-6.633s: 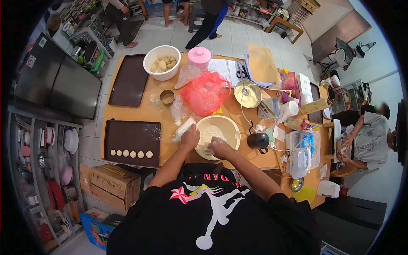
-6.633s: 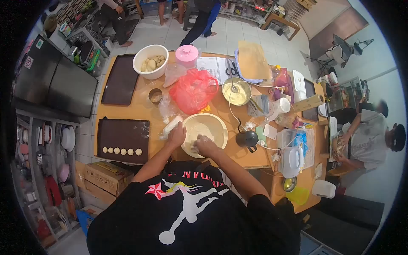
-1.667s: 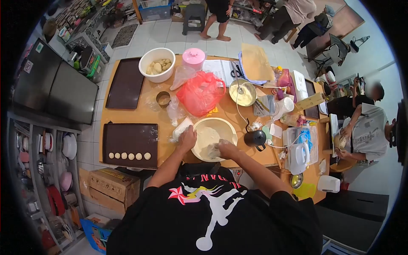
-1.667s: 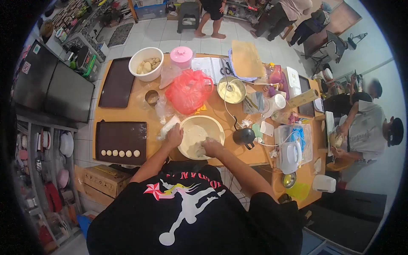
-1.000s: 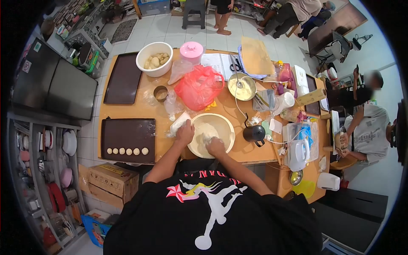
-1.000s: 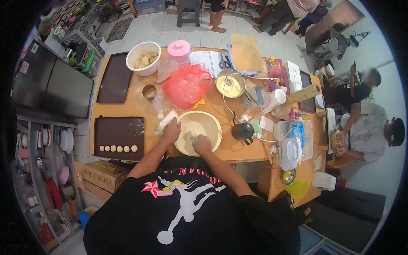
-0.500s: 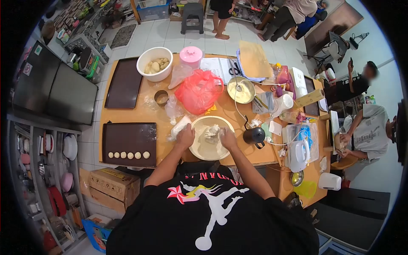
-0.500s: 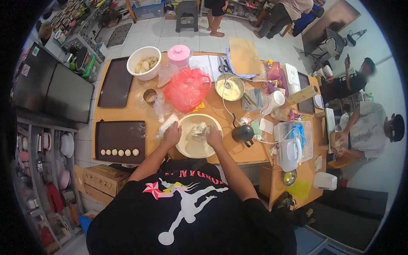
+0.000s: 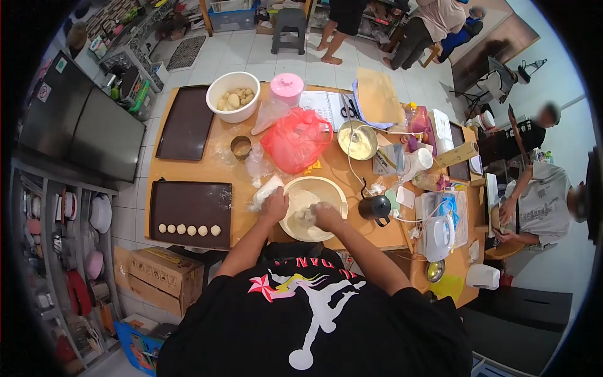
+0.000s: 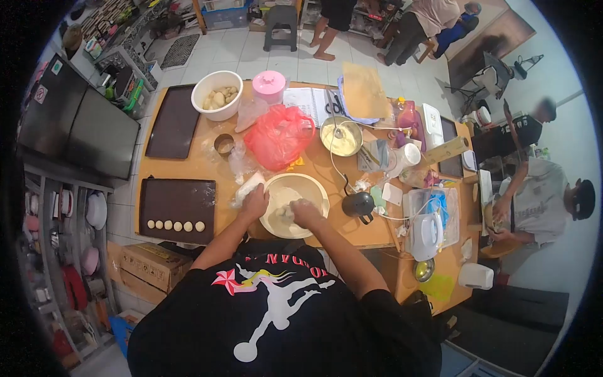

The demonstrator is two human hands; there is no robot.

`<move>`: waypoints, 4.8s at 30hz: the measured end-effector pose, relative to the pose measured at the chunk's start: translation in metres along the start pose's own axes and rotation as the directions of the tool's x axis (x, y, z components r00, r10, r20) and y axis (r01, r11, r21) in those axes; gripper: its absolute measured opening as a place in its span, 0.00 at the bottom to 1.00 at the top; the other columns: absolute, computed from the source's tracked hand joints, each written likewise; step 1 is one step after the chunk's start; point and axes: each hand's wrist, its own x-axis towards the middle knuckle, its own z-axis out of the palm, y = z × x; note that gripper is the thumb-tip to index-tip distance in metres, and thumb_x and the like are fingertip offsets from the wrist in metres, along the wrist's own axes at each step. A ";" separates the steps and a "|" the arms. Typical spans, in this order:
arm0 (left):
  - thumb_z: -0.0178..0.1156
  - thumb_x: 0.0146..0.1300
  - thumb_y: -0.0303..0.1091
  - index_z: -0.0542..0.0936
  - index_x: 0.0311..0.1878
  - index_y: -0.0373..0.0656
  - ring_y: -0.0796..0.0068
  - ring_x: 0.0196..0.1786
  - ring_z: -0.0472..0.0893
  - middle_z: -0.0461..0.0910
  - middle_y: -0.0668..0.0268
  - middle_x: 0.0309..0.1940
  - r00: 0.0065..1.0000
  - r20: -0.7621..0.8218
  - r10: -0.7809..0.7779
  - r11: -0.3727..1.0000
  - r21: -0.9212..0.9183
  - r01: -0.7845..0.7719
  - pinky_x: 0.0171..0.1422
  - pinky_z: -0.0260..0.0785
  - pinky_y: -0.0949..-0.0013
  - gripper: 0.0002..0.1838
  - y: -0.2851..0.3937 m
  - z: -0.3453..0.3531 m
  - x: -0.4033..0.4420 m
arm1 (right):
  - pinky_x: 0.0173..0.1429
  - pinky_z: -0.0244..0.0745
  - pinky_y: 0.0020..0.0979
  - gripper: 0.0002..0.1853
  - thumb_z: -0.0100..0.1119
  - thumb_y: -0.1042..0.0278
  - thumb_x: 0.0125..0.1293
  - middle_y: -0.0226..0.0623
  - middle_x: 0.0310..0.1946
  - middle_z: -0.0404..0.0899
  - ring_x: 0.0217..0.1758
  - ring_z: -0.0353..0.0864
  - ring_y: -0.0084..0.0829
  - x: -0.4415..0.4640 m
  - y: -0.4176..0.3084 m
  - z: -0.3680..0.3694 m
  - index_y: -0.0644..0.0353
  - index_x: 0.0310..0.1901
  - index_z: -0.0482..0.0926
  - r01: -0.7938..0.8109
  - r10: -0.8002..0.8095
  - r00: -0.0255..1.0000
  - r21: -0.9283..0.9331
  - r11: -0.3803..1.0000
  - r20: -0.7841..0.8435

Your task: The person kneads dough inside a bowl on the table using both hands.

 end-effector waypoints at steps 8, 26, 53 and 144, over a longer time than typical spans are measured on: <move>0.48 0.66 0.42 0.69 0.44 0.39 0.41 0.39 0.79 0.79 0.43 0.32 1.000 0.004 -0.004 1.000 -0.022 0.004 0.43 0.69 0.43 0.15 -0.001 0.001 0.001 | 0.45 0.76 0.47 0.09 0.53 0.72 0.53 0.55 0.34 0.80 0.40 0.82 0.49 -0.044 -0.015 0.034 0.65 0.35 0.79 -0.010 0.011 1.000 0.013 1.000 -0.004; 0.47 0.66 0.42 0.68 0.46 0.40 0.40 0.40 0.79 0.79 0.43 0.33 1.000 0.000 -0.015 0.999 -0.042 0.015 0.44 0.69 0.42 0.14 -0.009 0.001 0.006 | 0.24 0.70 0.22 0.14 0.49 0.65 0.65 0.37 0.32 0.83 0.30 0.83 0.25 0.017 0.035 0.022 0.65 0.42 0.79 -0.557 -0.027 0.827 0.825 0.090 0.562; 0.47 0.67 0.43 0.68 0.46 0.39 0.38 0.38 0.79 0.79 0.42 0.33 0.999 -0.022 -0.035 0.999 -0.027 0.034 0.43 0.69 0.42 0.16 -0.008 0.008 0.008 | 0.48 0.76 0.44 0.10 0.59 0.72 0.48 0.49 0.34 0.80 0.43 0.81 0.47 -0.007 -0.017 0.025 0.61 0.35 0.80 -0.009 0.005 0.982 0.021 1.000 0.190; 0.60 0.61 0.36 0.64 0.60 0.38 0.46 0.49 0.77 0.76 0.45 0.46 0.945 -0.273 0.179 0.881 -0.384 -0.277 0.54 0.69 0.53 0.27 0.026 -0.030 -0.039 | 0.52 0.71 0.40 0.20 0.60 0.67 0.59 0.43 0.46 0.74 0.46 0.77 0.39 -0.048 -0.015 -0.040 0.58 0.54 0.73 -0.063 0.291 0.802 0.412 0.909 -0.521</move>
